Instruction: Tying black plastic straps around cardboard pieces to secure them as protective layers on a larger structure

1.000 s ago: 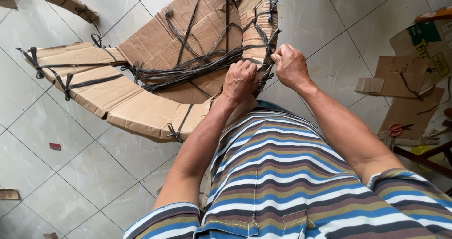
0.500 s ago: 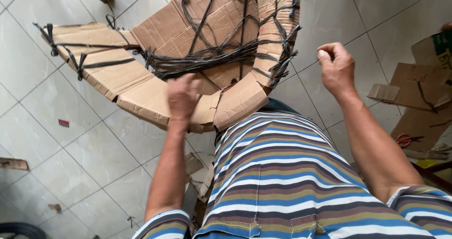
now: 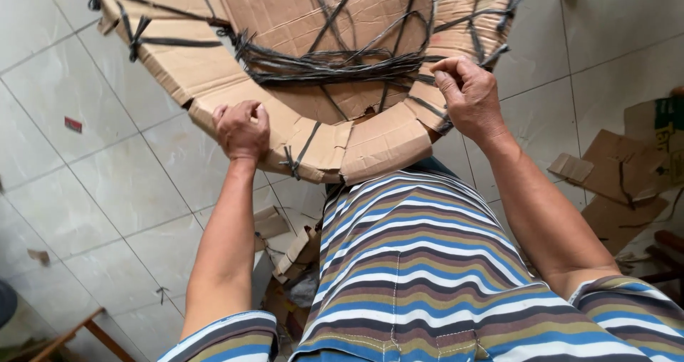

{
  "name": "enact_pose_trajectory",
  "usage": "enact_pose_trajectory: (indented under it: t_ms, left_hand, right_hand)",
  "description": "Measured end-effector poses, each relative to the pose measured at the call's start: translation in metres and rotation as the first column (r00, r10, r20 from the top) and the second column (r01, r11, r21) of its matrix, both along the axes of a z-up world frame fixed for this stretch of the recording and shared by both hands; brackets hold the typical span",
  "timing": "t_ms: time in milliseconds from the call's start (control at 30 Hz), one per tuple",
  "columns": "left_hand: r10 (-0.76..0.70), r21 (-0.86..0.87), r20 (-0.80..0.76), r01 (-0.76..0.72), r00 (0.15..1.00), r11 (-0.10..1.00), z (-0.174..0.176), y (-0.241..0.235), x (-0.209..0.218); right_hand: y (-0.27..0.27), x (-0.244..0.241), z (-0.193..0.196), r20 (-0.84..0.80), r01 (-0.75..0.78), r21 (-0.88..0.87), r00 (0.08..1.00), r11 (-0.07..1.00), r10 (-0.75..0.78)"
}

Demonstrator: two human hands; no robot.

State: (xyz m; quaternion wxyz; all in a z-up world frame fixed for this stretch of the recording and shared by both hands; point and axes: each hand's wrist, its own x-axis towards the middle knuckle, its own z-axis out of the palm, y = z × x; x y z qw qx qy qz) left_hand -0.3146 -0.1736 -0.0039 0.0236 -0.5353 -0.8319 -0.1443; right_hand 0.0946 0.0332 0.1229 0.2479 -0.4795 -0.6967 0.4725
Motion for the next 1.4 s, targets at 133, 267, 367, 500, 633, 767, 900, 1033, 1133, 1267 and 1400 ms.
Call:
enact_pose_trajectory:
  t_ms: [133,267,367,500,633,767,900,1033,1133,1267,1400]
  left_hand:
    - [0.037,-0.003,-0.008,-0.037,0.999,0.999,-0.002,0.001,0.003]
    - [0.05,0.024,0.033,-0.051,0.998,0.998,0.011,0.004,0.01]
    - [0.06,0.026,0.045,-0.061,0.997,0.998,0.018,0.007,0.013]
    - [0.083,0.006,0.068,-0.084,0.994,0.996,0.022,0.007,0.016]
    - [0.092,-0.002,0.083,-0.092,0.992,0.996,0.028,0.007,0.018]
    - [0.027,0.014,0.115,-0.029,0.993,0.999,0.053,0.015,0.022]
    - [-0.006,-0.008,0.152,0.008,0.988,1.0,0.065,0.02,0.021]
    - [0.005,-0.061,0.184,0.006,0.983,0.998,0.07,0.021,0.021]
    - [-0.014,-0.077,0.167,0.027,0.986,0.997,0.07,0.022,0.021]
    - [-0.019,-0.059,0.168,0.029,0.986,0.998,0.072,0.024,0.019]
    - [-0.015,-0.068,0.182,0.028,0.983,0.997,0.073,0.024,0.018]
  right_hand:
    - [-0.003,-0.027,-0.011,0.021,-0.101,-0.038,0.995,0.994,0.102]
    - [-0.013,-0.056,-0.01,0.169,-0.277,-0.116,0.941,0.954,0.294]
    - [-0.017,-0.074,-0.019,0.314,-0.339,-0.259,0.856,0.904,0.411]
    - [-0.01,-0.088,-0.041,0.433,-0.326,-0.336,0.78,0.884,0.452]
    - [0.01,-0.093,-0.092,0.522,-0.299,-0.349,0.725,0.888,0.449]
    - [0.045,-0.114,-0.139,0.631,-0.227,-0.376,0.648,0.898,0.428]
    - [0.075,-0.127,-0.198,0.795,-0.167,-0.334,0.48,0.928,0.372]
    - [0.08,-0.152,-0.233,0.733,-0.285,-0.279,0.554,0.917,0.395]
    - [0.083,-0.162,-0.268,0.685,-0.482,-0.18,0.564,0.858,0.461]
    - [0.083,-0.154,-0.334,0.799,-0.587,-0.133,0.413,0.798,0.437]
    - [0.086,-0.131,-0.389,0.966,-0.783,0.111,0.229,0.611,0.117]
